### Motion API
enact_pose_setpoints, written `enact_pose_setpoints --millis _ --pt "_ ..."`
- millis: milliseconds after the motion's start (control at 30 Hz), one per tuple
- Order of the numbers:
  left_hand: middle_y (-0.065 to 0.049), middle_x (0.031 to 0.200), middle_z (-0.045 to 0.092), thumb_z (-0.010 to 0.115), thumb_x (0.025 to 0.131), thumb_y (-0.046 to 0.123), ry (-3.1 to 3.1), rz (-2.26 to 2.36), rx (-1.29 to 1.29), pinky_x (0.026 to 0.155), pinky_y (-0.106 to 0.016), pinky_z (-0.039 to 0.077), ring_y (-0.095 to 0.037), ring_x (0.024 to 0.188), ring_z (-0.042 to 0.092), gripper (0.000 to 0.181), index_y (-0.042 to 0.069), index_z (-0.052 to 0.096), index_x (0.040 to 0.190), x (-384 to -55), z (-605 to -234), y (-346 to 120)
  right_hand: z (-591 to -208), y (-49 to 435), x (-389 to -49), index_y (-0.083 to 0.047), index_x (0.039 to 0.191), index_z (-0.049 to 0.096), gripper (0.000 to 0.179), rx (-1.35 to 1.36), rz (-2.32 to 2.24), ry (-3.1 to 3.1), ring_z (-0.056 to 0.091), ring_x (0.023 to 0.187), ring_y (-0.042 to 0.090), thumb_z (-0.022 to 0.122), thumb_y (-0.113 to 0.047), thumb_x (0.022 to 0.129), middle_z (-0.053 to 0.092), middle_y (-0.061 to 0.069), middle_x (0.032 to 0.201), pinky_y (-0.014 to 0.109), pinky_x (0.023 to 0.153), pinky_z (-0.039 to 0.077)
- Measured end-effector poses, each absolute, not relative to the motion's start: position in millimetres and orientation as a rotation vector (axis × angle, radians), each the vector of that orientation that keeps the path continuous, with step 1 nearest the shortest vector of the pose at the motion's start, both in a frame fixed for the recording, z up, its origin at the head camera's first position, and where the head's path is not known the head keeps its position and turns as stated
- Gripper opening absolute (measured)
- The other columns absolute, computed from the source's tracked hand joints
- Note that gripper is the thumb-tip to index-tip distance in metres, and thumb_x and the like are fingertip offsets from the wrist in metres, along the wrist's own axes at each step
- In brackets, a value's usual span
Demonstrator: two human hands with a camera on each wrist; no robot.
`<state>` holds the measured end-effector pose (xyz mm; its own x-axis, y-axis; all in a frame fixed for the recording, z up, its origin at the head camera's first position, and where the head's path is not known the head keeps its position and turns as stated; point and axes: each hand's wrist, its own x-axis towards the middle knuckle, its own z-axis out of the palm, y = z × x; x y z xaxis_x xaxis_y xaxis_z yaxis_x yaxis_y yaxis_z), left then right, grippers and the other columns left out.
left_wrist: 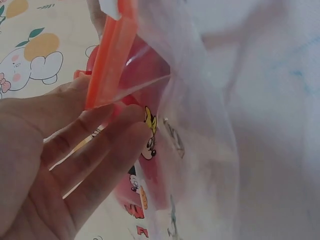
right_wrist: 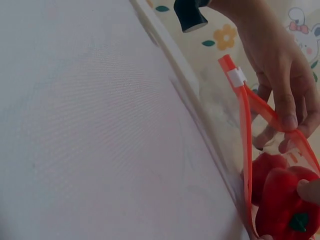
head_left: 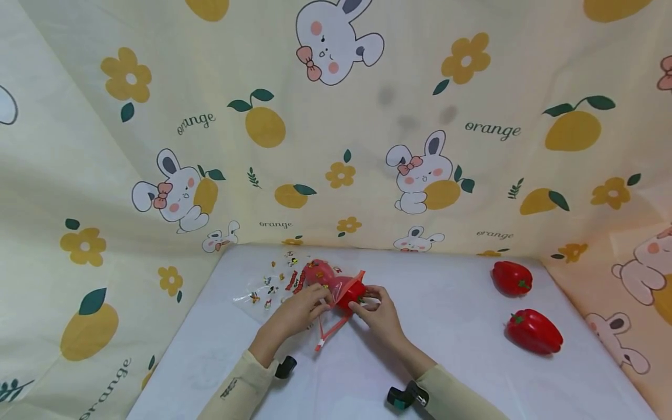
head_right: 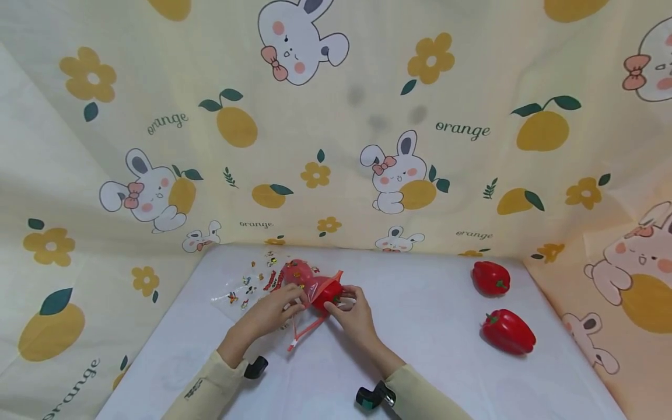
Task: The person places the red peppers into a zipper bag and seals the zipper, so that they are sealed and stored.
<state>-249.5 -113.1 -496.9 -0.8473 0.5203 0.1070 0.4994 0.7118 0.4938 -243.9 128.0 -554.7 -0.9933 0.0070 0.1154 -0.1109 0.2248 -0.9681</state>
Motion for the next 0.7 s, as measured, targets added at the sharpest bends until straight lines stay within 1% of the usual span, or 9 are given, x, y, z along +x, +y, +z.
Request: enact_pose_setpoints --millis 200,300,467,600,700 --pt "0.009 0.107 0.064 0.072 0.105 0.023 2.847 0.835 0.835 0.089 -0.038 0.059 -0.013 0.098 0.063 0.009 0.025 0.068 0.113 -248.0 -498.2 -114.6 -557.2 124.4 -244.4 0.001 0.140 0.053 0.062 0.145 1.863 -2.371 0.075 0.099 0.032 0.088 -0.009 0.090 0.064 0.021 0.130 0.025 0.077 0.061" --pt "0.007 0.112 0.068 0.072 0.105 0.021 2.834 0.851 0.826 0.093 -0.042 0.060 -0.015 0.102 0.064 0.012 0.024 0.068 0.115 -247.7 -497.8 -115.1 -556.9 123.6 -246.9 0.000 0.140 0.053 0.063 0.167 1.825 -2.383 0.075 0.099 0.030 0.089 -0.009 0.090 0.064 0.021 0.128 0.025 0.078 0.061" --pt "0.003 0.123 0.071 0.072 0.105 0.021 2.828 0.845 0.836 0.099 -0.046 0.059 -0.017 0.109 0.067 0.014 0.023 0.069 0.118 -247.6 -499.5 -115.4 -558.1 124.6 -250.9 -0.003 0.140 0.055 0.063 0.204 1.729 -2.414 0.072 0.097 0.029 0.090 -0.010 0.088 0.065 0.016 0.127 0.021 0.078 0.060" --pt "0.005 0.118 0.071 0.072 0.105 0.020 2.840 0.847 0.845 0.097 -0.044 0.059 -0.015 0.107 0.066 0.013 0.023 0.069 0.117 -247.9 -499.5 -116.2 -557.9 123.9 -254.4 -0.002 0.140 0.057 0.062 0.269 1.680 -2.398 0.071 0.096 0.031 0.091 -0.008 0.088 0.067 0.016 0.126 0.019 0.076 0.058" --pt "0.004 0.114 0.071 0.071 0.105 0.019 2.853 0.847 0.902 0.093 -0.044 0.059 -0.015 0.102 0.067 0.011 0.021 0.069 0.116 -247.8 -498.8 -116.9 -558.1 121.4 -256.9 0.001 0.140 0.057 0.063 0.297 1.658 -2.390 0.071 0.094 0.032 0.090 -0.008 0.088 0.066 0.019 0.124 0.020 0.075 0.058"
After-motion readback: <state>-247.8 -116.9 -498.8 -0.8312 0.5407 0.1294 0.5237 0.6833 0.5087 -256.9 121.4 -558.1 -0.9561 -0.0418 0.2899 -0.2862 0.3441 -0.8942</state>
